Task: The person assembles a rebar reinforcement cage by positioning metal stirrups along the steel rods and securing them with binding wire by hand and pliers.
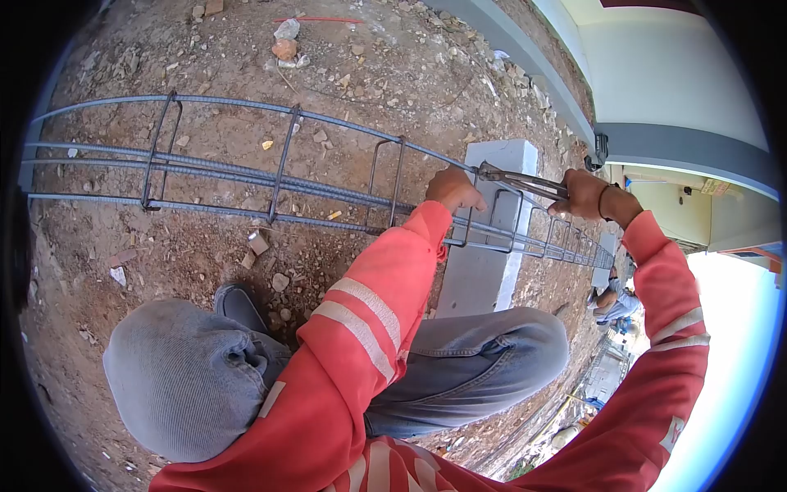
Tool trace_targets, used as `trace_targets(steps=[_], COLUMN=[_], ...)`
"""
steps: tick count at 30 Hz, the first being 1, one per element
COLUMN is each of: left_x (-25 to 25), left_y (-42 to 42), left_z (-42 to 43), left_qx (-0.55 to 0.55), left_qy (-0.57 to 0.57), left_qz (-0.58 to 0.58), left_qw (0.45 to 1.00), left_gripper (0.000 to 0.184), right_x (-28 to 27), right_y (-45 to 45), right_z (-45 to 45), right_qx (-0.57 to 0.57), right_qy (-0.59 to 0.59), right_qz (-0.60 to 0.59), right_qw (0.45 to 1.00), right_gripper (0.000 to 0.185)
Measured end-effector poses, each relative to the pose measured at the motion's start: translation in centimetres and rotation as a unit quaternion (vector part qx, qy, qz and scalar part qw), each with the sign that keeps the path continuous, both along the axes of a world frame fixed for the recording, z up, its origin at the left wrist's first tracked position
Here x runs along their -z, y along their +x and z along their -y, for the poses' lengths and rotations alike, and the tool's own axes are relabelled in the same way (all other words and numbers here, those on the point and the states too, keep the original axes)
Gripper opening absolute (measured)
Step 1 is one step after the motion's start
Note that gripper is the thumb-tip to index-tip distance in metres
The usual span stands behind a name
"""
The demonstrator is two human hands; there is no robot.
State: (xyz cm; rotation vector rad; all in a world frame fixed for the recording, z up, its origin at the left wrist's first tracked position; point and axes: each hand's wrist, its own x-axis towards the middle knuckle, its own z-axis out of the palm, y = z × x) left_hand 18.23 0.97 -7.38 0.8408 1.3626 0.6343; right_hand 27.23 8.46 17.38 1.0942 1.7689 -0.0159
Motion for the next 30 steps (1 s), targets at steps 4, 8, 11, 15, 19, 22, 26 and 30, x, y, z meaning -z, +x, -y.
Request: trace_targets(steps=[4,8,11,15,19,22,26,30], left_x=[0.0,0.6,0.8,1.2,1.3,1.5,0.5,0.6], left_y=[-0.1,0.5,0.6,0.7,0.6,0.6,-0.4,-0.6], left_z=[0.3,-0.2,-0.3,-0.5,-1.4,-1.8,-1.3,-0.6], left_qx=[-0.003,-0.015,-0.024,-0.003,0.043,0.072,0.102,0.104], left_qy=[0.014,0.02,0.023,0.026,0.028,0.013,0.024,0.048], left_qz=[0.017,-0.008,-0.013,-0.005,0.002,0.012,0.004,-0.015], left_qw=[1.0,1.0,0.999,1.0,0.999,0.997,0.994,0.993], left_gripper=[0.047,0.045,0.043,0.044,0.049,0.054,0.05,0.049], right_x=[-0.6,-0.8,0.0,1.0,1.2,-0.4,0.1,3.4], right_y=[-0.5,-0.3,0.5,1.9,3.4,1.3,4.5,11.4], right_z=[0.0,1.5,3.6,4.9,1.7,1.6,1.9,6.1], right_qx=[0.329,0.138,-0.208,-0.485,-0.452,0.2,0.388,0.458], right_qy=[-0.098,-0.034,0.076,0.235,0.207,-0.05,-0.182,-0.182], right_qz=[0.001,-0.031,0.003,-0.063,-0.038,-0.149,-0.217,-0.452], right_qw=[0.939,0.989,0.975,0.84,0.867,0.967,0.877,0.743], right_gripper=[0.03,0.036,0.058,0.039,0.04,0.047,0.043,0.033])
